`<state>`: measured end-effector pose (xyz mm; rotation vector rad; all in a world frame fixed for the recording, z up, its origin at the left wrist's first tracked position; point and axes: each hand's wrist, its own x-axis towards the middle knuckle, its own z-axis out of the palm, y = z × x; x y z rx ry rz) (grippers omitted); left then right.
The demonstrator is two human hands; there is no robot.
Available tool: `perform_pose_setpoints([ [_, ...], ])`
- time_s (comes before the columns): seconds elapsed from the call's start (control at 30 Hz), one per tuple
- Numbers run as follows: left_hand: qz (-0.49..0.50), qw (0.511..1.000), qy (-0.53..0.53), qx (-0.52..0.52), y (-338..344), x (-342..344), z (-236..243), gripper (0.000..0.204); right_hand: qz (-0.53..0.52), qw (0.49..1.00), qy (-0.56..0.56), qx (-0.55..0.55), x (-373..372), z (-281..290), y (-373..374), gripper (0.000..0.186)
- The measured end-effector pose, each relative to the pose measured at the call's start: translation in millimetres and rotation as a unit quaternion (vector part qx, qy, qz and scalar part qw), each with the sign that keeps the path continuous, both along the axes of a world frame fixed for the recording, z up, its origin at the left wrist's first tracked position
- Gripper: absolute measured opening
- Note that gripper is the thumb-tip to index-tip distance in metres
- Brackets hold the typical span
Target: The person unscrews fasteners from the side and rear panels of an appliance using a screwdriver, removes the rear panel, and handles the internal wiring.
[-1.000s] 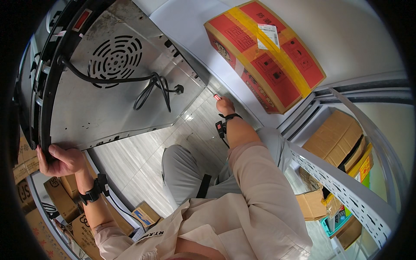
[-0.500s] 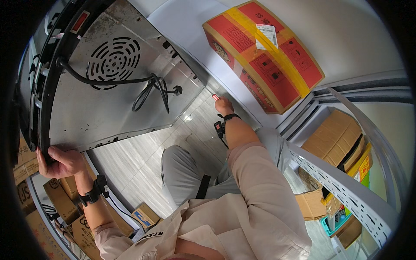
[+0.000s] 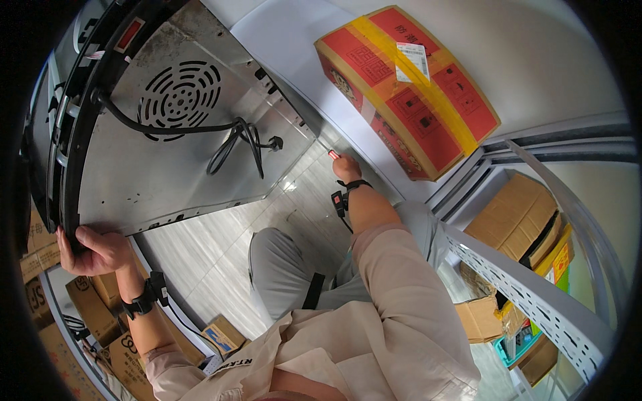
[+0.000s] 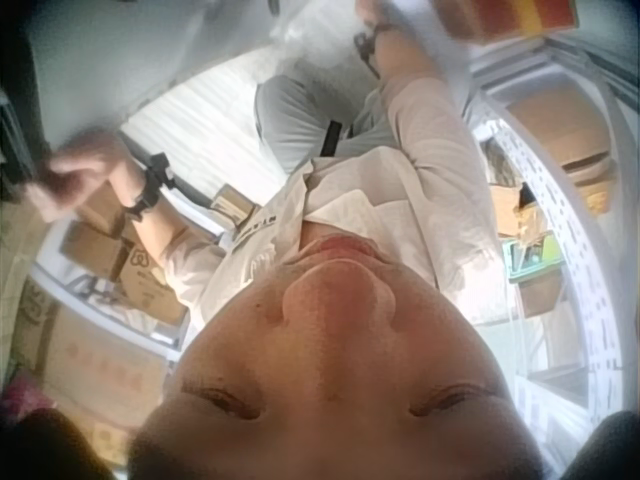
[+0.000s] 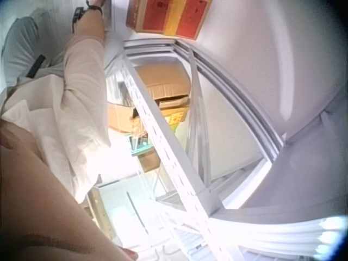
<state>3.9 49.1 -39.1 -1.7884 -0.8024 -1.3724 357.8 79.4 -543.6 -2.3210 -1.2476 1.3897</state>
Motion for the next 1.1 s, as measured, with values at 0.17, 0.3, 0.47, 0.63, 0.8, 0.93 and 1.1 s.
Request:
perform_pose_setpoints([
  [0.17,0.000,1.000,-0.004,-0.005,-0.7,-0.5,-0.2,0.025,0.004,1.000,-0.001,0.007,-0.7,-0.1,0.2,0.039],
  [0.3,0.003,1.000,0.002,-0.004,-0.3,0.3,0.5,0.025,0.019,0.999,-0.016,0.046,-1.1,-4.1,-0.6,0.036],
  [0.47,0.011,1.000,0.011,0.004,-0.7,-5.3,0.6,0.024,-0.005,0.997,0.062,0.047,1.6,-12.7,-5.9,0.035],
  [0.63,0.019,1.000,0.006,0.005,-0.8,-6.2,1.0,0.023,-0.064,0.981,0.148,-0.111,9.5,-23.4,3.0,0.037],
  [0.8,0.006,1.000,-0.004,0.007,1.8,-2.1,-1.0,0.021,0.041,0.996,0.055,0.060,13.1,-28.7,-4.0,0.038],
  [0.93,0.019,1.000,0.008,0.006,-4.3,-7.5,-1.1,0.022,0.065,0.993,-0.015,0.100,-5.5,2.6,-5.2,0.045],
  [1.1,0.022,1.000,0.004,0.006,-4.2,-4.6,-0.8,0.023,0.090,0.995,-0.011,0.038,-8.3,8.7,7.0,0.045],
])
